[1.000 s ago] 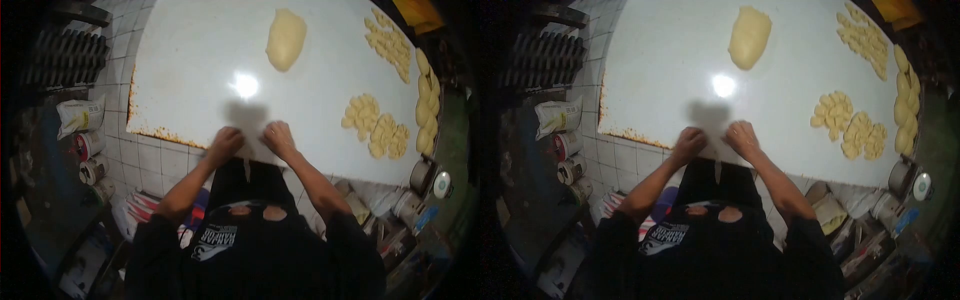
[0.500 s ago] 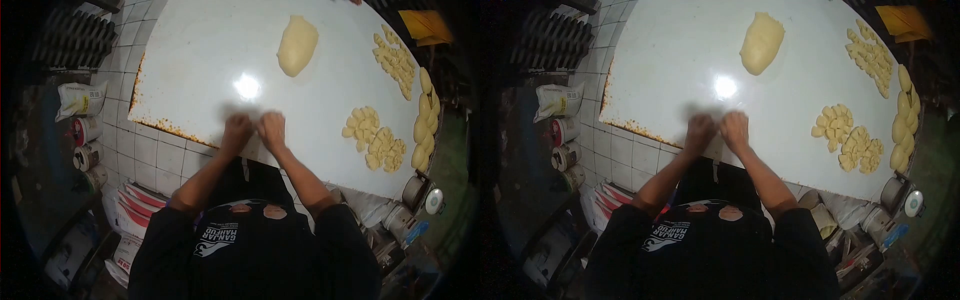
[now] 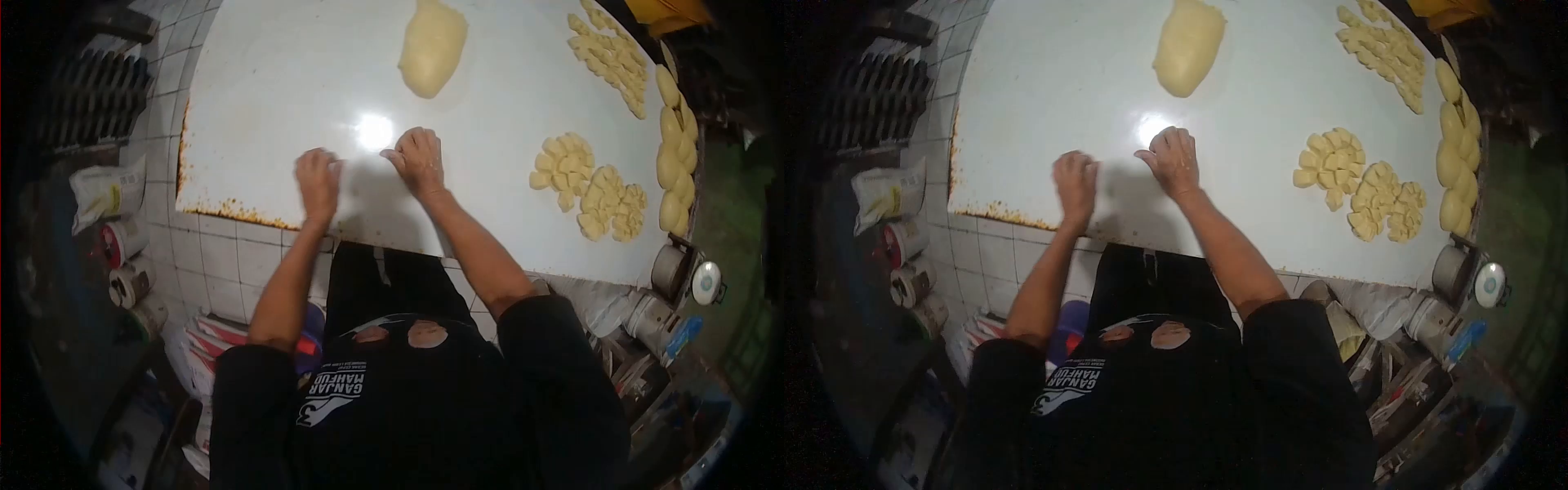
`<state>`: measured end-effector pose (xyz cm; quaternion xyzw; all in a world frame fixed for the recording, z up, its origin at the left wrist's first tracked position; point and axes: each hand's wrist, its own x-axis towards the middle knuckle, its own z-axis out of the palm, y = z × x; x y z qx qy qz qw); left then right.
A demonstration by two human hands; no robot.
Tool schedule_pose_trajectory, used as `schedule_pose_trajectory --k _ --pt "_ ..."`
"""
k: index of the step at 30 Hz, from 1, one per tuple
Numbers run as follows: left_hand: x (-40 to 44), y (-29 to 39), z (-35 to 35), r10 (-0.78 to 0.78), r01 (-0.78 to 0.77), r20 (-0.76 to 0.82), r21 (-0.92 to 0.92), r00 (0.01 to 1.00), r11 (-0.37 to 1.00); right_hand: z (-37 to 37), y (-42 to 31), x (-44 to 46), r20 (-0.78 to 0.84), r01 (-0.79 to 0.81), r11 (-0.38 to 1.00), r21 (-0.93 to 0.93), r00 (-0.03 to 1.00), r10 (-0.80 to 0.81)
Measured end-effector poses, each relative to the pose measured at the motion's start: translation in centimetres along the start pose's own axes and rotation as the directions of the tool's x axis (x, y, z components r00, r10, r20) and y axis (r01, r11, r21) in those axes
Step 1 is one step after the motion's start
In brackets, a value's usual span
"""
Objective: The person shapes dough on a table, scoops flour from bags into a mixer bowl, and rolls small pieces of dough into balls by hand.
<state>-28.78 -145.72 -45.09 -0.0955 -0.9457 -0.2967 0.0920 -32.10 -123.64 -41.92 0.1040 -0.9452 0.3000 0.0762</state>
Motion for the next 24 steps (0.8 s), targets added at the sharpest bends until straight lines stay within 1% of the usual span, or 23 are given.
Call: schedule_pose_trajectory --k 1,2,3,4,5,7,8,9,11,12,13,14,15,16,17,18,19,20,21,22,23,24 --pt "-1.0 0.4 0.9 -0.062 0.065 0.041 -0.075 0.997 0.995 0.4 -0.3 -1.5 0.007 0.008 1.000 0.020 1.000 -0.009" --pt "-2.4 1.0 0.4 0.017 -0.008 0.084 -0.102 0.996 0.995 0.7 0.2 -3.9 0.204 -0.035 0.999 0.020 0.978 0.030" --pt "-4.4 1.4 -0.6 0.098 -0.081 0.123 -0.132 0.988 0.988 0.7 1.4 -5.7 0.391 -0.071 0.997 0.007 0.918 0.063" --pt "-5.6 -0.8 -1.5 0.077 -0.052 0.172 -0.145 0.982 0.988 0.0 4.0 -6.3 0.250 0.205 0.978 0.042 0.946 -0.209" --pt "-5.0 -2.1 -2.5 0.112 -0.102 0.088 -0.102 0.990 0.989 -0.3 5.6 -5.6 0.172 0.183 0.975 0.124 0.964 -0.202" --pt "-2.2 -1.2 -2.6 -0.098 0.091 0.039 0.152 0.994 0.984 0.3 4.7 -1.8 0.199 0.128 0.981 -0.143 0.975 -0.098" --pt "-0.7 0.0 -1.9 -0.040 0.044 -0.134 0.026 0.990 0.999 0.3 2.4 -0.2 0.030 0.079 0.996 -0.033 0.996 -0.078" --pt "-1.6 0.2 -1.1 -0.037 0.036 -0.016 -0.036 0.999 0.999 1.3 1.8 -1.8 0.034 0.081 0.996 -0.021 0.996 -0.080" --pt "-4.8 0.8 -1.7 0.059 -0.058 0.008 -0.077 0.998 0.995 2.4 0.3 -5.8 -0.011 0.122 0.983 0.137 0.993 -0.121" --pt "-5.5 0.5 -3.0 0.036 -0.035 0.007 -0.091 0.999 0.995 0.8 -0.1 -7.4 0.010 0.162 0.964 0.211 0.986 -0.168" --pt "-4.7 -0.3 -3.0 0.039 -0.040 -0.009 -0.077 0.999 0.996 2.1 0.8 -5.8 -0.003 0.180 0.959 0.217 0.983 -0.184" --pt "-4.8 -1.2 -2.9 -0.020 0.020 0.015 -0.003 1.000 1.000 3.9 1.3 -4.4 -0.059 0.209 0.967 0.149 0.978 -0.202" --pt "-5.8 -0.8 -3.7 -0.091 0.087 0.068 0.069 0.994 0.994 5.7 1.8 -5.4 -0.094 0.203 0.975 0.086 0.976 -0.195" --pt "-4.7 0.6 -4.6 -0.111 0.107 0.080 0.058 0.991 0.993 2.5 0.4 -3.2 0.188 -0.047 0.946 0.319 0.982 -0.015" --pt "-5.0 0.8 -4.4 -0.111 0.104 0.092 0.072 0.990 0.992 1.7 -0.1 -2.9 0.091 -0.037 0.906 0.422 0.996 -0.001" --pt "-5.7 1.1 -4.6 -0.189 0.191 0.034 -0.078 0.981 0.978 1.0 -0.6 -2.5 -0.006 -0.007 0.856 0.517 1.000 0.012" --pt "-5.9 1.3 -4.8 -0.265 0.254 -0.016 -0.234 0.964 0.939 0.0 -0.8 -4.0 -0.060 0.050 0.921 0.387 0.998 -0.029" --pt "-6.9 0.6 -5.4 -0.278 0.288 0.076 -0.225 0.958 0.931 -0.6 -1.2 -5.9 -0.074 0.050 0.922 0.384 0.997 -0.023" --pt "-7.4 0.6 -6.2 -0.266 0.276 0.072 -0.227 0.961 0.934 -0.6 -1.5 -8.7 0.077 -0.240 0.534 0.811 0.948 0.308" --pt "-7.8 0.7 -6.8 -0.317 0.335 0.112 -0.245 0.942 0.910 -1.1 -1.9 -9.4 0.372 -0.376 -0.088 0.922 0.804 0.463" --pt "-8.5 0.6 -7.3 -0.371 0.402 0.160 -0.254 0.915 0.880 -0.6 -1.4 -8.6 0.375 -0.376 -0.093 0.922 0.805 0.460" --pt "-8.1 1.1 -7.2 -0.382 0.404 0.131 -0.330 0.915 0.853 -0.8 -1.6 -6.9 0.363 -0.438 0.109 0.893 0.840 0.404"
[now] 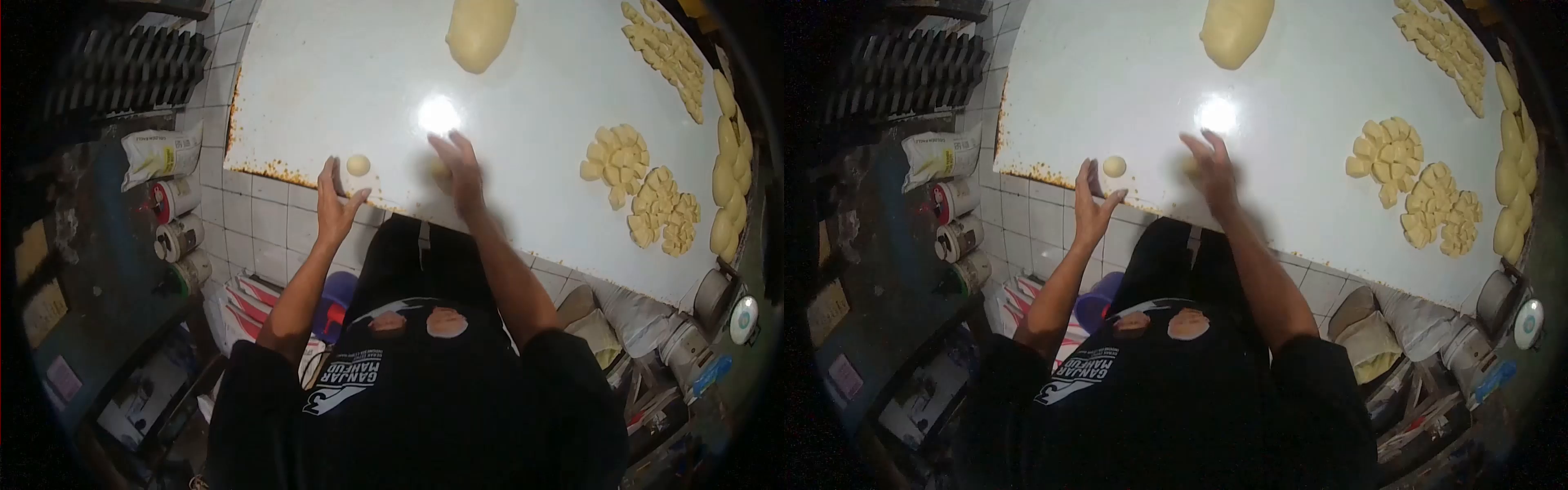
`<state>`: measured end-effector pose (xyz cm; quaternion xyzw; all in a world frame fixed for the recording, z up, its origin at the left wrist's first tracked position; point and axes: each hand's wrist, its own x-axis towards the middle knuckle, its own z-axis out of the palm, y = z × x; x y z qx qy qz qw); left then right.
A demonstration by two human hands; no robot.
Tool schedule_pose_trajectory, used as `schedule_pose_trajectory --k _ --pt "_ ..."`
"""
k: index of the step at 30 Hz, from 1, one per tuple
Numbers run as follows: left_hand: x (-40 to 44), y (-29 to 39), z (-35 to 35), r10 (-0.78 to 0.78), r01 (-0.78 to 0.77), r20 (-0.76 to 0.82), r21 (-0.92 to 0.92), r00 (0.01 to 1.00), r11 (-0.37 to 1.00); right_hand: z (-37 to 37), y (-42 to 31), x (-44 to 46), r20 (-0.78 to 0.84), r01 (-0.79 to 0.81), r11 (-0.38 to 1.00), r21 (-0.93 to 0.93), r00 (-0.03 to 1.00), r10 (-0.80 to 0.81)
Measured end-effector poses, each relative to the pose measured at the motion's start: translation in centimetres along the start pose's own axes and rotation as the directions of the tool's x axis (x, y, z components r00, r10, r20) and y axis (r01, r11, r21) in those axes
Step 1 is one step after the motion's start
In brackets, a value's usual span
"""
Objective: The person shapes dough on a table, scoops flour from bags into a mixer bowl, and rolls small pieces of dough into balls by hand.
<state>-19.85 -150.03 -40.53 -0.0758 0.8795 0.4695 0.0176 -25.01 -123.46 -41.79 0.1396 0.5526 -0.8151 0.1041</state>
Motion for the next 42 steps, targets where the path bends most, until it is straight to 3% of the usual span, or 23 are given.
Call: schedule_pose_trajectory --k 3,5,7,9,10,12,16,19,20,21,23,25,26,27,29,30,31,33,35,37,39,41,42 --pt "0.9 0.2 0.7 0.078 -0.073 -0.008 0.256 0.997 0.964 1.2 0.5 -0.5 0.073 -0.074 0.985 -0.157 0.994 0.086" --pt "1.4 0.7 1.2 0.155 -0.129 -0.068 0.289 0.986 0.949 -1.1 1.0 -3.6 0.203 0.280 0.712 -0.644 0.960 -0.194" --pt "1.8 1.1 1.2 0.213 -0.198 -0.005 0.348 0.977 0.916 -2.8 0.8 -6.8 0.228 0.320 0.436 -0.841 0.941 -0.249" --pt "2.6 -0.1 1.9 0.266 -0.234 -0.051 0.336 0.963 0.912 -2.1 -0.9 -7.1 0.311 0.442 0.341 -0.830 0.874 -0.374" --pt "3.1 -0.5 1.9 0.323 -0.311 0.002 0.282 0.946 0.908 -1.5 -1.5 -6.7 0.347 0.470 0.319 -0.823 0.861 -0.372" --pt "3.9 -2.2 0.1 0.373 -0.372 0.019 0.135 0.928 0.918 1.7 -1.5 -4.0 0.254 0.259 0.102 -0.961 0.966 -0.055" --pt "4.0 -4.2 -5.7 0.176 -0.200 -0.212 -0.093 0.961 0.975 13.7 -5.2 1.9 0.456 0.441 0.118 -0.890 0.858 0.237" --pt "4.4 -6.3 -13.2 -0.010 -0.037 -0.394 -0.112 0.919 0.993 27.5 -5.0 4.2 0.550 0.506 0.359 -0.784 0.835 0.024" --pt "4.6 -6.9 -15.9 -0.071 -0.005 -0.435 -0.172 0.898 0.985 29.7 -1.8 5.6 0.531 0.451 0.550 -0.703 0.847 -0.016" --pt "4.8 -6.8 -17.9 -0.133 0.024 -0.465 -0.234 0.875 0.972 31.2 1.6 6.9 0.609 0.605 0.474 -0.640 0.775 -0.168" --pt "6.2 -5.0 -20.7 -0.109 -0.034 -0.509 -0.263 0.854 0.964 33.0 2.8 8.3 0.762 0.764 -0.029 -0.645 0.641 -0.090" --pt "8.9 -4.0 -21.7 -0.045 -0.141 -0.573 -0.277 0.818 0.950 29.4 4.3 8.4 0.643 0.686 0.046 -0.726 0.701 -0.307" --pt "9.3 -3.1 -20.8 0.012 -0.203 -0.552 -0.286 0.834 0.936 26.4 4.1 8.3 0.620 0.654 0.013 -0.756 0.723 -0.306" --pt "9.3 -2.1 -19.5 0.068 -0.261 -0.524 -0.305 0.849 0.916 23.2 3.4 7.4 0.477 0.508 0.177 -0.843 0.858 -0.191" --pt "10.1 -3.1 -14.5 0.396 -0.412 -0.363 0.038 0.843 0.911 15.3 3.6 7.1 0.344 0.383 0.236 -0.893 0.920 -0.189" --pt "9.7 -4.2 -11.8 0.346 -0.333 -0.078 0.140 0.935 0.932 14.2 3.9 6.7 0.212 0.276 0.351 -0.895 0.954 -0.211" --pt "9.0 -4.3 -10.9 0.353 -0.341 -0.074 0.141 0.933 0.930 14.7 3.5 6.8 0.075 0.176 0.470 -0.865 0.971 -0.225" --pt "7.4 -4.2 -10.1 0.309 -0.258 -0.084 0.372 0.947 0.892 19.3 3.2 6.5 0.212 0.292 0.423 -0.858 0.951 -0.225" --pt "5.1 -4.3 -11.1 0.268 -0.227 -0.061 0.373 0.962 0.900 22.5 3.8 6.2 0.685 0.750 0.142 -0.646 0.651 -0.326" --pt "3.3 -6.1 -13.0 0.258 -0.199 -0.235 0.248 0.937 0.948 22.0 5.1 5.3 0.621 0.673 0.246 -0.697 0.739 -0.260" --pt "1.0 -6.8 -15.6 0.196 -0.103 -0.262 0.332 0.945 0.938 21.4 5.9 5.9 0.593 0.625 0.340 -0.703 0.779 -0.204" --pt "-1.0 -7.1 -16.9 0.154 -0.052 -0.302 0.321 0.941 0.946 16.5 5.8 6.2 0.872 0.835 0.262 -0.484 0.486 0.061" --pt "-2.0 -7.1 -16.8 0.086 0.015 -0.340 0.285 0.937 0.959 15.8 5.2 7.7 0.931 0.928 0.085 -0.362 0.356 0.084"
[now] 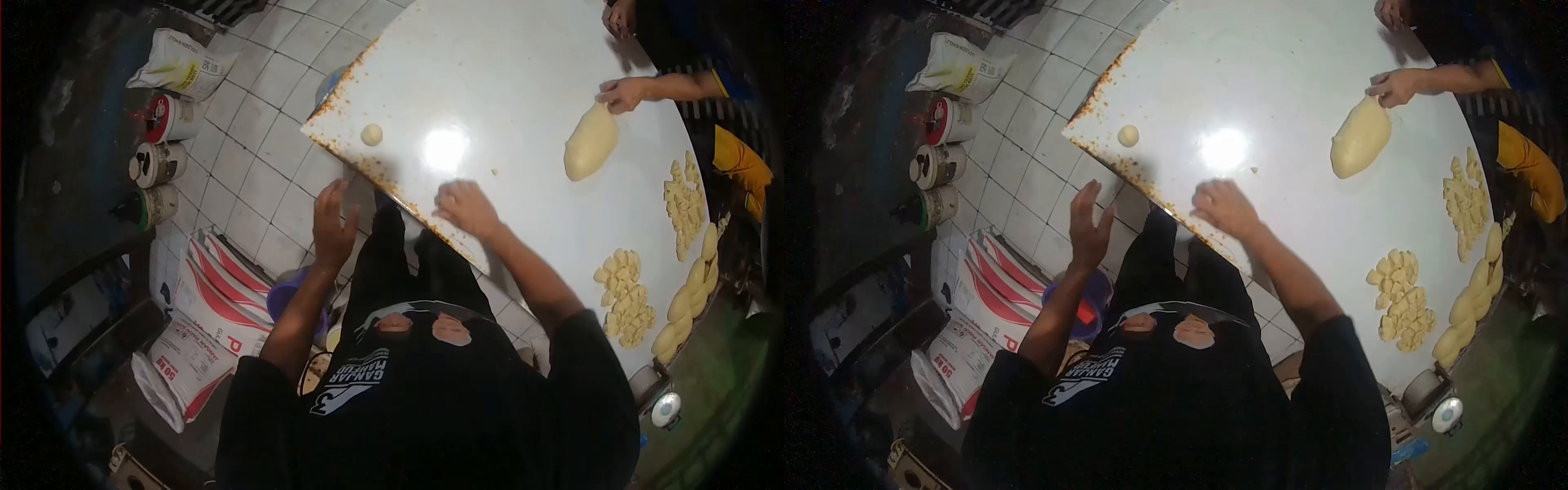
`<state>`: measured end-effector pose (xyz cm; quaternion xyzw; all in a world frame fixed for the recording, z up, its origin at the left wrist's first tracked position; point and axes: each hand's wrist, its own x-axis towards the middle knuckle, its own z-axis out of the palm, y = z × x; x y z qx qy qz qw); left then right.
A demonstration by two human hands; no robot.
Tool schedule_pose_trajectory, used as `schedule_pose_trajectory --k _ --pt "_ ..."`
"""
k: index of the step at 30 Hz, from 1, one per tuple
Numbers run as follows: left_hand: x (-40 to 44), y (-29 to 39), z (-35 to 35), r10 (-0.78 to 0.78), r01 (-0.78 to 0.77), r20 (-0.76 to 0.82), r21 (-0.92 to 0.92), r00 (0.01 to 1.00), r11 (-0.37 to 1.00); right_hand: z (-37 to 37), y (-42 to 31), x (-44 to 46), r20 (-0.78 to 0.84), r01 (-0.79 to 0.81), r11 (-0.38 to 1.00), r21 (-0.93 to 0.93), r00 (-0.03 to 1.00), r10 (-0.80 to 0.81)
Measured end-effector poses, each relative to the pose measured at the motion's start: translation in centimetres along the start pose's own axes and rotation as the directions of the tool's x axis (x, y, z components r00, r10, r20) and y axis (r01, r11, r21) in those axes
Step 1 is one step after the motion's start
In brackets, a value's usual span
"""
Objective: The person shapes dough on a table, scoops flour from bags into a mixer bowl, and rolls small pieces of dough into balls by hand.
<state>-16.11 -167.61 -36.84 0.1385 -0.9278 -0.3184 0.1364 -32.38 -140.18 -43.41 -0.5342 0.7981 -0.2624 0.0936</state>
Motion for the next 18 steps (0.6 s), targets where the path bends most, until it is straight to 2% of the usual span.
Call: schedule_pose_trajectory --k 1,3,5,6,7,9,10,11,13,14,15,16,18 --pt "-0.3 -0.1 0.3 -0.007 0.007 -0.004 -0.005 1.000 1.000 -0.8 0.7 1.7 -0.085 0.004 0.995 -0.099 0.996 -0.013" --pt "-2.0 0.1 0.9 -0.046 0.047 0.018 -0.039 0.999 0.998 0.6 0.6 6.8 -0.266 -0.284 0.954 -0.101 0.931 0.249" --pt "-3.2 0.1 1.1 -0.075 0.077 0.037 -0.060 0.996 0.995 3.5 -1.6 7.2 -0.024 -0.369 0.928 0.056 0.929 0.370" --pt "-3.8 0.1 0.7 -0.074 0.075 0.020 -0.050 0.997 0.996 3.1 -2.5 4.8 -0.192 -0.130 0.990 0.059 0.972 0.139" --pt "-4.5 0.1 0.8 -0.082 0.082 -0.004 -0.042 0.997 0.996 2.3 -1.9 3.2 -0.269 -0.012 0.997 0.082 0.963 0.033" --pt "-4.8 -0.7 0.7 -0.136 0.136 -0.048 -0.015 0.990 0.991 0.6 1.8 3.1 -0.094 -0.090 0.995 0.032 0.991 0.092" --pt "-4.7 -0.4 0.5 -0.148 0.147 -0.027 -0.032 0.989 0.989 0.0 2.1 4.7 -0.123 -0.161 0.966 -0.202 0.983 0.138" --pt "-5.1 0.0 0.7 -0.165 0.164 -0.019 -0.048 0.986 0.985 -0.8 1.2 7.4 -0.387 -0.181 0.978 -0.101 0.913 0.129" --pt "-4.9 0.3 1.6 -0.160 0.159 -0.008 -0.072 0.987 0.985 0.9 -1.6 8.8 -0.356 -0.361 0.929 0.078 0.860 0.364" --pt "-4.3 0.5 1.7 -0.164 0.161 -0.018 -0.101 0.986 0.982 4.0 -1.0 6.5 -0.250 -0.286 0.954 0.092 0.920 0.301" --pt "-3.4 0.6 1.6 -0.161 0.155 -0.032 -0.138 0.986 0.978 3.6 -1.1 4.2 -0.308 -0.084 0.996 0.007 0.948 0.082" --pt "-2.8 0.7 1.3 -0.215 0.206 -0.039 -0.174 0.976 0.963 2.3 0.3 3.0 -0.257 -0.075 0.997 0.006 0.964 0.074" --pt "-0.1 0.5 1.6 -0.154 0.140 -0.085 -0.152 0.984 0.978 0.1 2.7 2.8 -0.135 -0.086 0.995 -0.058 0.988 0.078"
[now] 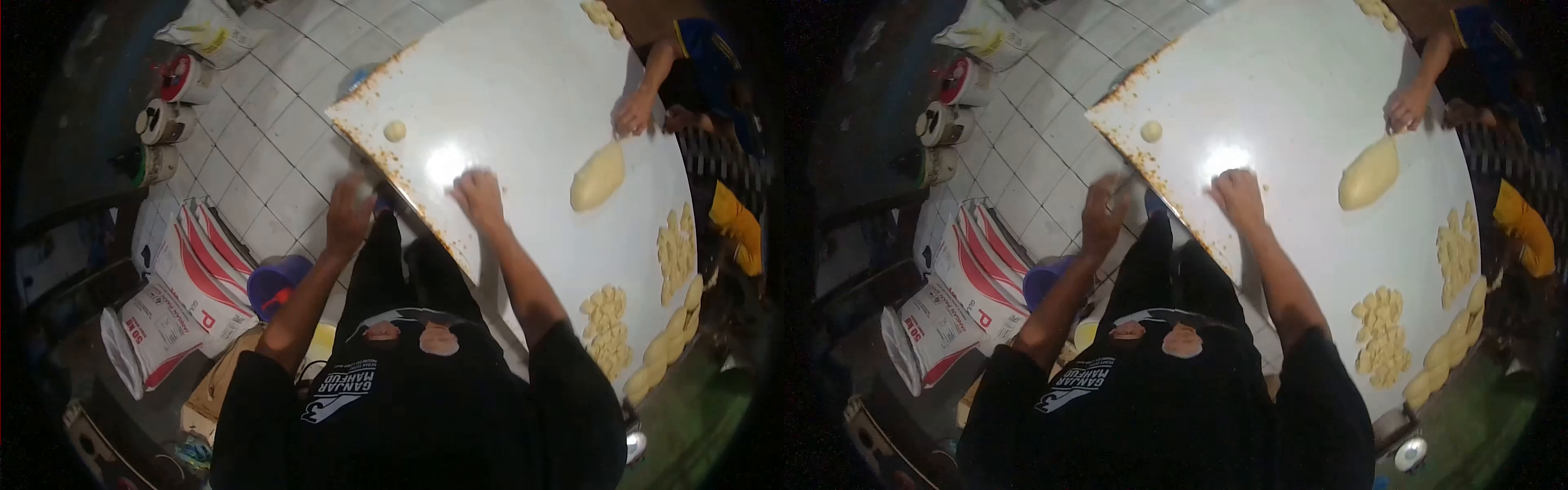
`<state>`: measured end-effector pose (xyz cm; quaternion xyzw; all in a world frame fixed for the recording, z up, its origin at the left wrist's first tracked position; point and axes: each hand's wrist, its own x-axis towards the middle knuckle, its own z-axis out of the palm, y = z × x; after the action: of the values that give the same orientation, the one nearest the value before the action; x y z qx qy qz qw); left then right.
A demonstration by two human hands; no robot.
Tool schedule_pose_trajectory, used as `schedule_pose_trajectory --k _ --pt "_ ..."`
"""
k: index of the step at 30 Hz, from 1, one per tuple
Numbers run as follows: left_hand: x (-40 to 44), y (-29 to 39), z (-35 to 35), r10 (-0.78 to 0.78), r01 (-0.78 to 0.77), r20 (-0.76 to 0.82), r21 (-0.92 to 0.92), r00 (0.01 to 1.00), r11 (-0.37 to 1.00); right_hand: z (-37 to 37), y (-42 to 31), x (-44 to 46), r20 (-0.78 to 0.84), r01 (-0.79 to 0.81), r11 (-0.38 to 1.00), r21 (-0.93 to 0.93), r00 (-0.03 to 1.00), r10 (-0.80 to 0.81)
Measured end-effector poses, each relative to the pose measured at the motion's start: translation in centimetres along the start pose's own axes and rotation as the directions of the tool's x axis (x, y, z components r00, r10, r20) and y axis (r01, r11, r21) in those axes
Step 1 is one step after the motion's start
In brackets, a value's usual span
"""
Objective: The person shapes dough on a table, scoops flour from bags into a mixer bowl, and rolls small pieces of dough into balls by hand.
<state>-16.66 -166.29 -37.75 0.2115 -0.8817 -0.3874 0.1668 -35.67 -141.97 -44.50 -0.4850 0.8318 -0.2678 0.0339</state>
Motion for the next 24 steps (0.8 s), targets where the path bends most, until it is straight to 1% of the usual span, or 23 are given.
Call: schedule_pose_trajectory --k 1,2,3,4,5,7,8,9,10,11,13,14,15,16,17,18,19,20,21,22,23,24 --pt "0.9 0.2 0.8 0.056 -0.056 -0.020 0.013 0.998 0.998 -0.6 -0.6 2.3 -0.118 -0.071 0.996 -0.047 0.991 0.065" --pt "2.8 0.5 2.0 0.104 -0.104 -0.008 0.042 0.994 0.994 0.3 -1.4 4.1 -0.243 -0.155 0.988 -0.025 0.959 0.144" --pt "4.8 0.8 3.0 0.111 -0.111 -0.005 0.033 0.994 0.993 1.3 -2.4 5.5 -0.365 -0.234 0.972 0.010 0.904 0.221" --pt "6.4 1.0 3.8 0.183 -0.184 0.019 0.149 0.983 0.972 2.7 -3.1 4.7 -0.295 -0.299 0.953 0.055 0.907 0.301" --pt "8.3 1.4 4.6 0.267 -0.270 0.047 0.255 0.962 0.928 2.8 -3.6 2.6 -0.162 -0.260 0.964 0.047 0.951 0.265" --pt "10.3 0.5 5.6 0.308 -0.315 0.068 0.224 0.949 0.922 0.5 -3.0 -0.2 -0.232 -0.040 0.994 0.105 0.971 0.063" --pt "11.2 -0.2 5.9 0.351 -0.373 0.130 0.241 0.927 0.896 0.2 -1.4 1.1 -0.243 -0.044 0.996 0.083 0.968 0.063" --pt "11.5 -1.1 6.4 0.386 -0.431 0.210 0.249 0.898 0.867 0.0 -0.5 2.6 -0.263 -0.098 0.995 0.007 0.960 0.096" --pt "11.7 -2.4 7.2 0.414 -0.448 0.184 0.237 0.892 0.862 0.0 -0.1 3.0 -0.272 -0.171 0.983 -0.065 0.951 0.148" --pt "11.8 -2.4 7.7 0.422 -0.458 0.197 0.210 0.885 0.863 0.8 -0.4 4.9 -0.291 -0.258 0.964 -0.065 0.929 0.229" --pt "11.7 -2.2 6.5 0.346 -0.375 0.196 0.136 0.918 0.917 3.0 -3.3 4.2 -0.253 -0.326 0.940 0.098 0.906 0.340" --pt "11.7 -2.6 6.3 0.409 -0.421 0.125 0.090 0.904 0.903 3.2 -4.8 2.3 -0.272 -0.253 0.958 0.137 0.920 0.281" --pt "11.8 -2.9 6.0 0.435 -0.447 0.121 0.095 0.892 0.890 3.1 -5.9 0.4 -0.304 -0.164 0.973 0.163 0.930 0.208" --pt "11.6 -3.4 5.8 0.365 -0.381 0.153 0.099 0.918 0.919 2.9 -6.2 -0.4 -0.217 -0.254 0.904 0.343 0.915 0.339" --pt "11.3 -3.7 5.8 0.279 -0.303 0.200 0.103 0.939 0.947 3.1 -5.6 1.2 -0.227 -0.252 0.905 0.342 0.912 0.340" --pt "11.2 -3.8 5.9 0.340 -0.381 0.215 0.188 0.915 0.905 3.6 -5.6 2.9 -0.119 -0.386 0.743 0.546 0.842 0.525" --pt "11.4 -3.3 6.2 0.343 -0.385 0.221 0.186 0.913 0.904 3.2 -4.8 4.8 0.016 -0.475 0.531 0.702 0.756 0.655" --pt "11.6 -2.5 6.2 0.325 -0.377 0.230 0.237 0.917 0.895 2.1 -4.9 5.0 0.168 -0.524 0.378 0.763 0.726 0.667" --pt "11.2 -1.8 5.4 0.295 -0.365 0.256 0.292 0.920 0.884 1.0 -5.0 5.3 0.316 -0.578 0.217 0.787 0.678 0.664" --pt "11.3 -0.5 4.8 0.338 -0.381 0.210 0.218 0.917 0.899 1.4 -5.4 3.3 0.191 -0.481 0.280 0.831 0.719 0.668" --pt "11.1 -0.1 4.3 0.342 -0.387 0.214 0.229 0.915 0.893 1.3 -5.3 1.4 0.135 -0.400 0.279 0.873 0.748 0.650" --pt "10.6 -0.1 3.4 0.310 -0.346 0.181 0.223 0.933 0.911 1.1 -5.4 -0.4 0.078 -0.315 0.275 0.908 0.773 0.630"
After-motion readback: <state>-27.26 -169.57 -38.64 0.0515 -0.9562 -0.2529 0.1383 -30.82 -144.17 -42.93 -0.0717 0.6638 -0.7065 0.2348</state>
